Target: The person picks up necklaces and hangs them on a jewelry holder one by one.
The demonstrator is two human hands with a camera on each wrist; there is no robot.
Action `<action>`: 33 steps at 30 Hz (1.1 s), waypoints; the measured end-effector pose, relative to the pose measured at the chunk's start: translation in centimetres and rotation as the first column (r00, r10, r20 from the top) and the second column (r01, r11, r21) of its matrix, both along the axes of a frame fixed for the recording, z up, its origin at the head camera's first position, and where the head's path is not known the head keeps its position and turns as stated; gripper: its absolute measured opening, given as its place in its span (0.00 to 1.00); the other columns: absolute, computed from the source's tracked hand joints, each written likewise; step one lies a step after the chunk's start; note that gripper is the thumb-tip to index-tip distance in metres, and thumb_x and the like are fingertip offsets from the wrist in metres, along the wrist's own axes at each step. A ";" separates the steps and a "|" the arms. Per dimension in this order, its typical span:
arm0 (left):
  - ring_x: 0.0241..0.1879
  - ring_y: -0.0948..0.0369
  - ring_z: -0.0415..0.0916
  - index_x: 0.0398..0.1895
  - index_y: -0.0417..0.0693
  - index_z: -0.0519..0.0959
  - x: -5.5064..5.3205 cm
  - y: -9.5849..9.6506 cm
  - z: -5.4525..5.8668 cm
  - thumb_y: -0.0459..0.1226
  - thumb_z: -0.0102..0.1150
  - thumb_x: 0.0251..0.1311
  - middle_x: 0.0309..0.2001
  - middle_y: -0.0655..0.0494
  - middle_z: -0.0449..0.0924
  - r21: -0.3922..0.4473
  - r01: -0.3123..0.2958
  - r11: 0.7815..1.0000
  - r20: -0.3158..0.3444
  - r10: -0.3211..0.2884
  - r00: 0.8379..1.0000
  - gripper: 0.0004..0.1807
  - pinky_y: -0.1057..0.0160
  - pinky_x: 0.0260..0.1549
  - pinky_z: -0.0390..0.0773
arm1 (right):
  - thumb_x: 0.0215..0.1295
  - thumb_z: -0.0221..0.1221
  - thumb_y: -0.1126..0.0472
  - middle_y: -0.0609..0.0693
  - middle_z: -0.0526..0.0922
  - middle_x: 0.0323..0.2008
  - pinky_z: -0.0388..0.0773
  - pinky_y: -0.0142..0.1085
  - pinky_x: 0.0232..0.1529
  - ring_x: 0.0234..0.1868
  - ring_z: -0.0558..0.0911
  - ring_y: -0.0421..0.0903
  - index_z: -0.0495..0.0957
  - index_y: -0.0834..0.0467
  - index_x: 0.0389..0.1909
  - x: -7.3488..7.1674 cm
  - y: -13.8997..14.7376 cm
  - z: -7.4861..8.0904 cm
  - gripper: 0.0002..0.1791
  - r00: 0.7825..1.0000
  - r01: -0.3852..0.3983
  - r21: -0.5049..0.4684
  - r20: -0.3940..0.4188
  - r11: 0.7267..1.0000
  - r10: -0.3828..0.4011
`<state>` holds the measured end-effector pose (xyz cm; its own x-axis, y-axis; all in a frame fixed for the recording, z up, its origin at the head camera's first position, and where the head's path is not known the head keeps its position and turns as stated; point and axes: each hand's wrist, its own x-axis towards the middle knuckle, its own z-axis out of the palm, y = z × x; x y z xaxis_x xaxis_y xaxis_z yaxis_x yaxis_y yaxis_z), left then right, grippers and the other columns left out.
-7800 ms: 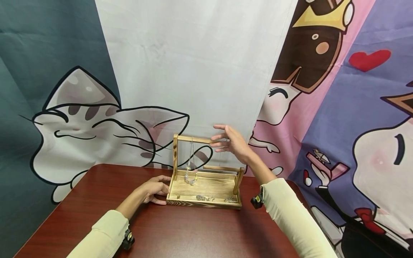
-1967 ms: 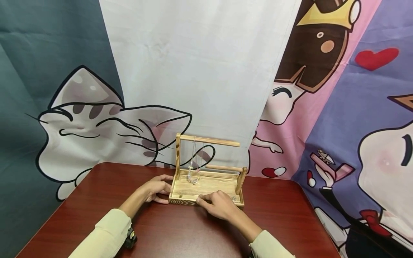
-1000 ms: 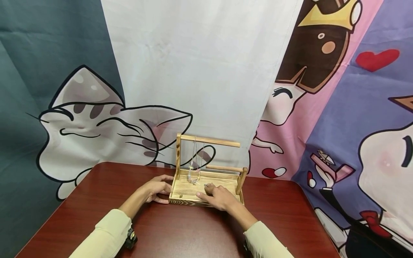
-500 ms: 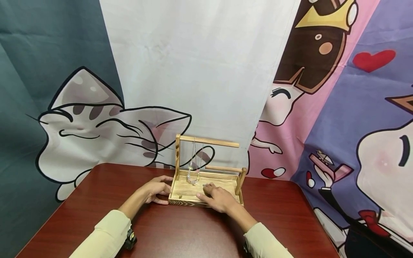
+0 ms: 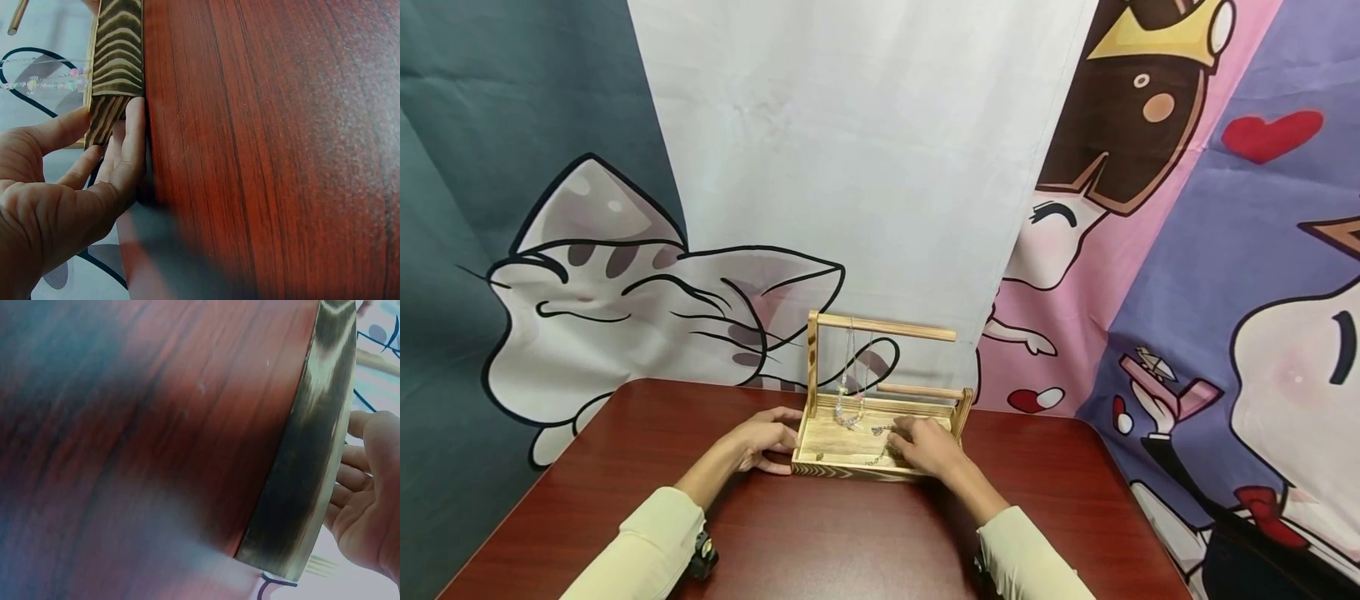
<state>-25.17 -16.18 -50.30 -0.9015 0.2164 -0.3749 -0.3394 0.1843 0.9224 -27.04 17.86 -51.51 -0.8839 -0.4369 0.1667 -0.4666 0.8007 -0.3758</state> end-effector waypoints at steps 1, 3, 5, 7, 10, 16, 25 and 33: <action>0.51 0.50 0.88 0.84 0.37 0.62 0.0 0.0 0.0 0.24 0.58 0.66 0.60 0.33 0.84 0.001 0.001 1.000 -0.002 -0.001 1.000 0.41 0.46 0.43 0.95 | 0.81 0.65 0.53 0.63 0.93 0.58 0.89 0.61 0.65 0.61 0.92 0.65 0.87 0.65 0.64 -0.1 0.2 0.0 0.23 1.000 0.002 -0.007 -0.005 1.000 -0.002; 0.51 0.50 0.88 0.84 0.37 0.62 0.0 0.0 0.0 0.24 0.58 0.66 0.61 0.32 0.84 0.001 0.004 1.000 -0.006 -0.004 1.000 0.41 0.46 0.43 0.95 | 0.79 0.67 0.55 0.64 0.93 0.57 0.89 0.62 0.63 0.60 0.92 0.66 0.88 0.66 0.62 -0.6 0.6 -0.3 0.21 1.000 -0.006 -0.019 -0.021 1.000 0.006; 0.51 0.50 0.88 0.84 0.37 0.62 0.1 0.1 0.1 0.24 0.57 0.66 0.62 0.32 0.84 -0.001 0.010 1.000 -0.012 -0.010 1.000 0.41 0.46 0.43 0.95 | 0.79 0.67 0.54 0.63 0.94 0.55 0.90 0.62 0.60 0.57 0.93 0.65 0.89 0.65 0.61 -1.5 1.1 -1.4 0.20 0.998 -0.024 -0.023 -0.060 0.999 0.023; 0.52 0.50 0.88 0.84 0.36 0.62 0.1 0.1 0.2 0.24 0.57 0.66 0.62 0.32 0.84 -0.002 0.010 1.000 -0.014 -0.010 1.000 0.41 0.45 0.43 0.95 | 0.79 0.66 0.52 0.61 0.95 0.54 0.91 0.60 0.57 0.56 0.93 0.63 0.90 0.63 0.59 -2.4 1.7 -2.7 0.20 0.995 -0.039 -0.025 -0.094 0.999 0.036; 0.51 0.51 0.89 0.84 0.36 0.62 0.1 0.0 0.2 0.24 0.58 0.66 0.62 0.32 0.84 -0.001 0.009 1.000 -0.013 -0.009 1.000 0.40 0.45 0.43 0.95 | 0.80 0.65 0.50 0.58 0.96 0.52 0.92 0.57 0.54 0.53 0.94 0.60 0.91 0.60 0.57 -3.7 2.3 -4.6 0.19 0.990 -0.043 -0.012 -0.132 0.999 0.041; 0.49 0.52 0.89 0.83 0.37 0.63 0.1 -0.1 0.2 0.24 0.58 0.65 0.60 0.34 0.85 0.004 0.006 1.000 -0.006 -0.006 1.000 0.41 0.47 0.42 0.95 | 0.75 0.70 0.56 0.52 0.96 0.42 0.92 0.52 0.46 0.44 0.94 0.53 0.93 0.57 0.46 -2.3 1.5 -2.5 0.09 0.992 -0.050 -0.046 -0.118 0.998 0.044; 0.50 0.52 0.89 0.83 0.37 0.63 0.2 -0.1 0.2 0.24 0.58 0.65 0.60 0.34 0.86 0.006 0.010 1.000 -0.002 -0.010 1.000 0.41 0.47 0.41 0.95 | 0.74 0.73 0.55 0.43 0.94 0.38 0.90 0.39 0.43 0.37 0.85 0.33 0.94 0.50 0.43 -4.6 1.3 -5.8 0.04 0.975 -0.177 -0.095 -0.155 0.980 0.161; 0.48 0.53 0.89 0.82 0.37 0.64 0.2 0.1 0.1 0.24 0.58 0.65 0.59 0.34 0.86 0.007 -0.003 1.000 -0.002 0.003 1.000 0.40 0.47 0.41 0.95 | 0.75 0.72 0.58 0.47 0.95 0.48 0.92 0.42 0.48 0.44 0.92 0.42 0.95 0.49 0.45 -5.6 1.4 -7.2 0.04 0.952 -0.260 -0.057 -0.184 0.964 0.246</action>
<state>-24.94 -16.08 -50.17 -0.9029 0.2166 -0.3712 -0.3377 0.1766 0.9245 -32.66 19.22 -58.69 -0.7005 -0.6213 0.3512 -0.7136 0.6190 -0.3281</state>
